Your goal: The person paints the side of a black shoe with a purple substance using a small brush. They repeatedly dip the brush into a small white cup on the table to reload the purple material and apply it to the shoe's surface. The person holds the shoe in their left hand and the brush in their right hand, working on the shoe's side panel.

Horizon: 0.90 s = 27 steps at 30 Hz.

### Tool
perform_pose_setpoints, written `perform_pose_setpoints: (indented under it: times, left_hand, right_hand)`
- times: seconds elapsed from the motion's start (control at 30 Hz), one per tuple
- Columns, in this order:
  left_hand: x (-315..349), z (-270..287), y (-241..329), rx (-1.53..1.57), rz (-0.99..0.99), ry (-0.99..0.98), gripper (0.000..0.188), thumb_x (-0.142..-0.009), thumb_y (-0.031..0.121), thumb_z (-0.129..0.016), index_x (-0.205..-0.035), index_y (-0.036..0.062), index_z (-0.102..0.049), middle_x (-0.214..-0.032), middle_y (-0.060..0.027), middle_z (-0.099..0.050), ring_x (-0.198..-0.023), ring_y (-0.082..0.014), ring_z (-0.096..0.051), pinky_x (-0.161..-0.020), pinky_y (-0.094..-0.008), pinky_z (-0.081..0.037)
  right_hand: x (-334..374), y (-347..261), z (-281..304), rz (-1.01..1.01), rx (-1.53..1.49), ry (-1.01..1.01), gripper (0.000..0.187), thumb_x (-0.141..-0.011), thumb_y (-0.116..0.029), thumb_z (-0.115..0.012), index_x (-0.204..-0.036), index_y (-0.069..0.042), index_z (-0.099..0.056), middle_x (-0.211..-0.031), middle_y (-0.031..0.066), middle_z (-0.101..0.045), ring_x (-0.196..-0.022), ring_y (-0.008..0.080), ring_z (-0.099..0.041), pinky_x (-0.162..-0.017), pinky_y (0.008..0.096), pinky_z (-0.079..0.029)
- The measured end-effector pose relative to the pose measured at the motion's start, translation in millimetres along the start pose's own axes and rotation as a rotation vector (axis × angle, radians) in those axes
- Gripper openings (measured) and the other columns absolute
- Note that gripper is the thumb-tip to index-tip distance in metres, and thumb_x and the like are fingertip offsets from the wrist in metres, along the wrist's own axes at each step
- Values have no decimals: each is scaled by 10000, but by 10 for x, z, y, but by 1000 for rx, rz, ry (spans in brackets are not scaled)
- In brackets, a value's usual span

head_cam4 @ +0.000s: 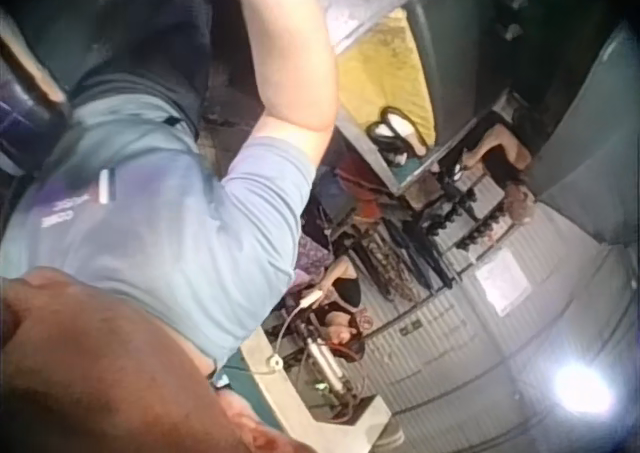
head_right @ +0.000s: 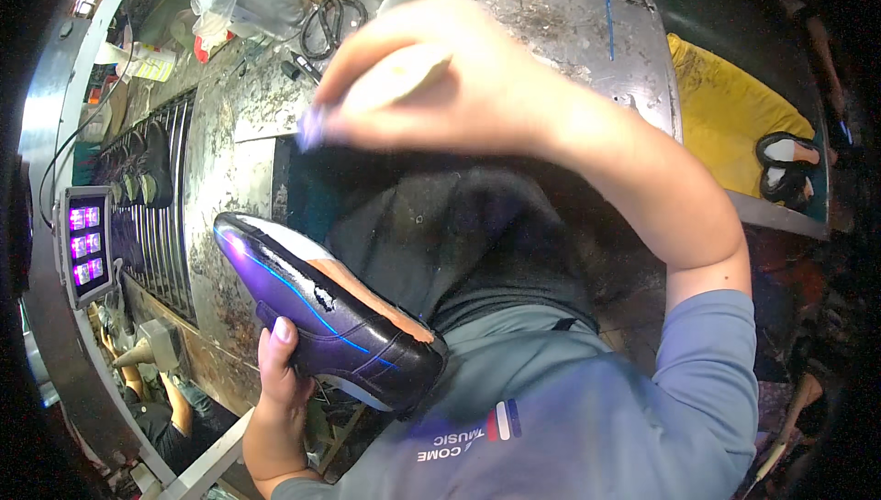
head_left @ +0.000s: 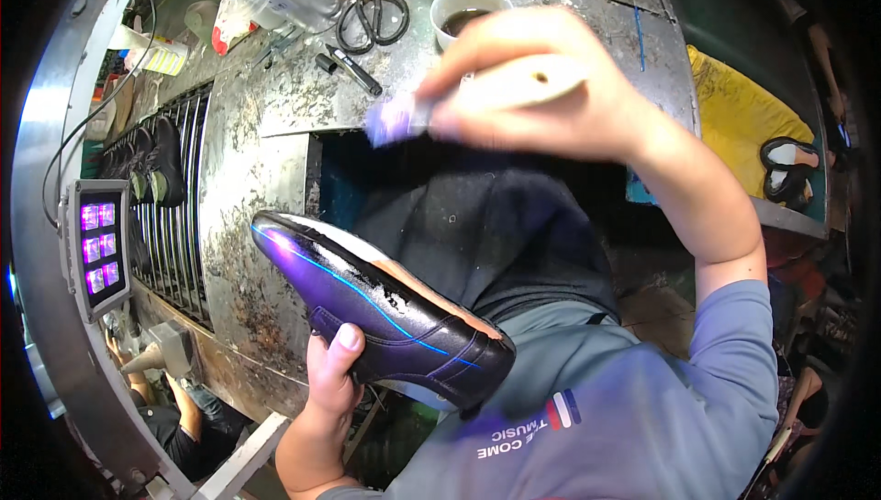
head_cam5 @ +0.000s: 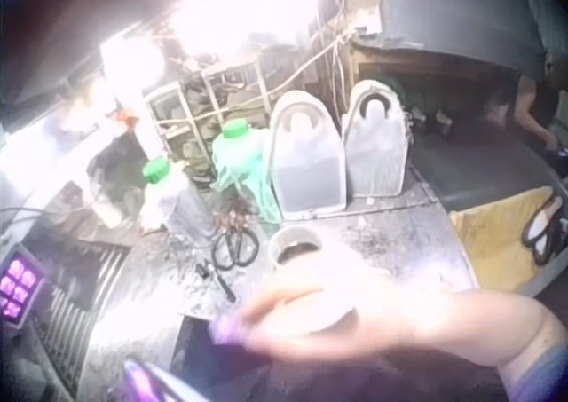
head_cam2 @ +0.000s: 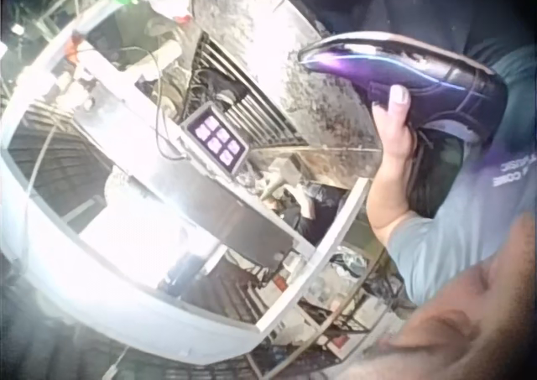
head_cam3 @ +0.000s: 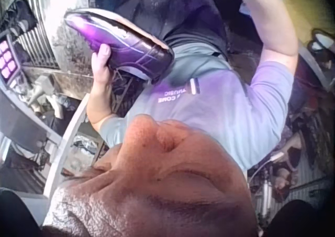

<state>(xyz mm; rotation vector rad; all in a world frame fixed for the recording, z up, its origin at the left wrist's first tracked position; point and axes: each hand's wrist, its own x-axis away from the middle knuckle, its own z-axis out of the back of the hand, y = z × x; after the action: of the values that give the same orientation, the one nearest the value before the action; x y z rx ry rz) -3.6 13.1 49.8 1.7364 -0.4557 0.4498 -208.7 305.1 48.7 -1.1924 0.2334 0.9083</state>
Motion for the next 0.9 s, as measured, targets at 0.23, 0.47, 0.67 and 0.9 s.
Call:
perform_pose_setpoints:
  times: [0.23, 0.47, 0.67, 0.9]
  left_hand:
    - [-42, -195, 117, -114, 30, -31, 778, -917, 490, -627, -1423, -73, -447, -1312, -216, -620, -1165, -316, -656, -1029, -449, -520]
    - [-56, -199, 140, -155, 14, 7, 745, -913, 467, -626, -1407, -71, -478, -1312, -212, -625, -1170, -305, -654, -1031, -426, -508]
    - [-47, -78, 76, -107, -1, 48, 597, -931, 367, -702, -1325, -49, -534, -1197, -147, -667, -1081, -240, -665, -970, -375, -524]
    - [-50, -42, 27, -108, 2, 67, 606, -936, 372, -695, -1335, -51, -522, -1213, -150, -663, -1088, -245, -666, -975, -384, -525]
  right_hand:
    - [146, -394, -475, 177, -229, -102, 142, -813, -143, -797, -929, -77, -750, -815, 62, -713, -716, 242, -714, -603, 339, -571]
    - [159, -517, -433, 144, -195, -207, 145, -780, -121, -779, -908, -83, -720, -762, 58, -664, -649, 275, -667, -543, 367, -535]
    - [208, -556, -396, 132, -218, -347, 114, -794, -132, -754, -870, -72, -695, -742, 54, -638, -641, 290, -650, -534, 384, -512]
    - [211, -631, -292, 68, -219, -460, 142, -771, -123, -748, -750, -73, -616, -687, 58, -572, -611, 303, -605, -507, 400, -473]
